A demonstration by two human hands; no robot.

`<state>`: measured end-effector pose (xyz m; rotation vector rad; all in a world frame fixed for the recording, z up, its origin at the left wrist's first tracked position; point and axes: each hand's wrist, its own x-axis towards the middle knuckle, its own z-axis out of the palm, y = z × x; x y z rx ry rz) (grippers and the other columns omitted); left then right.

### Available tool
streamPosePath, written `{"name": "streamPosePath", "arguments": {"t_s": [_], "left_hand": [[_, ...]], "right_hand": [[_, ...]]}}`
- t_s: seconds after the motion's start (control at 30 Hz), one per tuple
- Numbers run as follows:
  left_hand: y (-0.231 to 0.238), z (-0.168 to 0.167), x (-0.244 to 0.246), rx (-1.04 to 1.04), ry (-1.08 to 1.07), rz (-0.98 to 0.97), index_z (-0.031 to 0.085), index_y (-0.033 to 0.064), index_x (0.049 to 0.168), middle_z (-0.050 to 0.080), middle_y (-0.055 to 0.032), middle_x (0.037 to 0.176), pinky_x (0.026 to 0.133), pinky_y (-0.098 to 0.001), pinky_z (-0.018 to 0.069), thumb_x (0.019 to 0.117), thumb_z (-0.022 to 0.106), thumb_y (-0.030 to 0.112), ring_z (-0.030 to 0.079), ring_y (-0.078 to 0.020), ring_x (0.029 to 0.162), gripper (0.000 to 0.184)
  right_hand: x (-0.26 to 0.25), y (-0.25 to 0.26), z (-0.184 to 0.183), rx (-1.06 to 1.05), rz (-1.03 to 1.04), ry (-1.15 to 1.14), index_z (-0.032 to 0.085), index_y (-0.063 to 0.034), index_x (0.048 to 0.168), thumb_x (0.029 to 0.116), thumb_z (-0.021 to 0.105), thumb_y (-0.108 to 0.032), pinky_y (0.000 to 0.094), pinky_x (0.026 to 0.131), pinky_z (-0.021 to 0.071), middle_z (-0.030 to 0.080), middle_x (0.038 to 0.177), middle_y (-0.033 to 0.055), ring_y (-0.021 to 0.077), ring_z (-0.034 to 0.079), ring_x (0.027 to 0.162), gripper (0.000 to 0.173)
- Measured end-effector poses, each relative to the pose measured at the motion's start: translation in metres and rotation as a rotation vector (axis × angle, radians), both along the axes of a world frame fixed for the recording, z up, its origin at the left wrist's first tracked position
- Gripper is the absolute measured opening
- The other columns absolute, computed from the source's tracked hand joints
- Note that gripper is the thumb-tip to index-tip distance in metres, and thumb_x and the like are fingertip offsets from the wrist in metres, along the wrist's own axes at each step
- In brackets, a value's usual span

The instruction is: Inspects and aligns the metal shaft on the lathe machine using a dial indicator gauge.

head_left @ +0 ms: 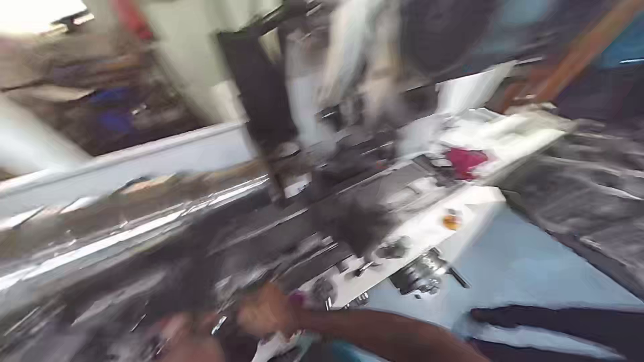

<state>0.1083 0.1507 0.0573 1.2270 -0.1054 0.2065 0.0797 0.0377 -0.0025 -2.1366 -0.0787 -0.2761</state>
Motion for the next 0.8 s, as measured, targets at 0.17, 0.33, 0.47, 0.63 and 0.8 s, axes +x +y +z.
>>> {"name": "streamPosePath", "arguments": {"t_s": [0.17,0.33,0.47,0.63,0.8], "left_hand": [[0.013,-0.015,0.008,-0.076,-0.015,0.058,0.055,0.0116,0.111,0.069,0.0037,0.081,0.067,-0.0336,0.0641,0.0960,0.069,0.017,0.070,-0.0124,0.067,0.021],[0.031,-0.039,0.013,-0.013,-0.123,-0.137,0.060,0.0180,0.123,0.073,-0.0002,0.094,0.080,-0.0378,0.0637,0.0865,0.079,0.046,0.073,-0.0170,0.082,0.050],[0.044,-0.064,0.013,0.151,-0.122,-0.374,0.063,0.0091,0.128,0.072,-0.0084,0.120,0.092,-0.0402,0.0601,0.0857,0.078,0.052,0.071,-0.0224,0.106,0.062],[0.034,-0.072,0.012,0.196,0.008,-0.489,0.070,-0.0005,0.114,0.074,-0.0144,0.109,0.081,-0.0348,0.0614,0.0862,0.079,0.010,0.072,-0.0191,0.091,0.031],[0.022,-0.067,0.008,0.343,0.089,-0.350,0.070,0.0015,0.105,0.075,-0.0099,0.089,0.064,-0.0305,0.0610,0.0836,0.080,0.004,0.071,-0.0159,0.071,0.024]], "right_hand": [[0.011,0.000,0.020,0.137,-0.074,0.292,0.070,0.0020,0.085,0.1018,0.049,-0.021,0.0489,0.072,0.0522,0.065,0.074,0.0133,0.0261,0.065,0.074,0.036],[0.015,-0.007,0.016,0.215,-0.003,0.417,0.061,-0.0062,0.072,0.1062,0.040,-0.027,0.0418,0.058,0.0443,0.052,0.062,0.0051,0.0188,0.054,0.060,0.045],[-0.011,-0.014,-0.033,0.406,-0.038,0.252,0.064,-0.0062,0.086,0.1110,0.032,-0.041,0.0259,0.055,0.0503,0.055,0.063,-0.0038,0.0042,0.053,0.054,0.054],[-0.054,0.003,-0.096,-0.175,0.089,0.636,0.071,0.0003,0.113,0.1047,0.052,-0.042,0.0610,0.083,0.0542,0.072,0.098,0.0215,0.0403,0.071,0.095,0.047],[-0.044,0.038,-0.095,-0.339,0.031,0.750,0.067,0.0005,0.125,0.1071,0.044,-0.048,0.0606,0.086,0.0544,0.072,0.109,0.0238,0.0426,0.070,0.103,0.056]]}}
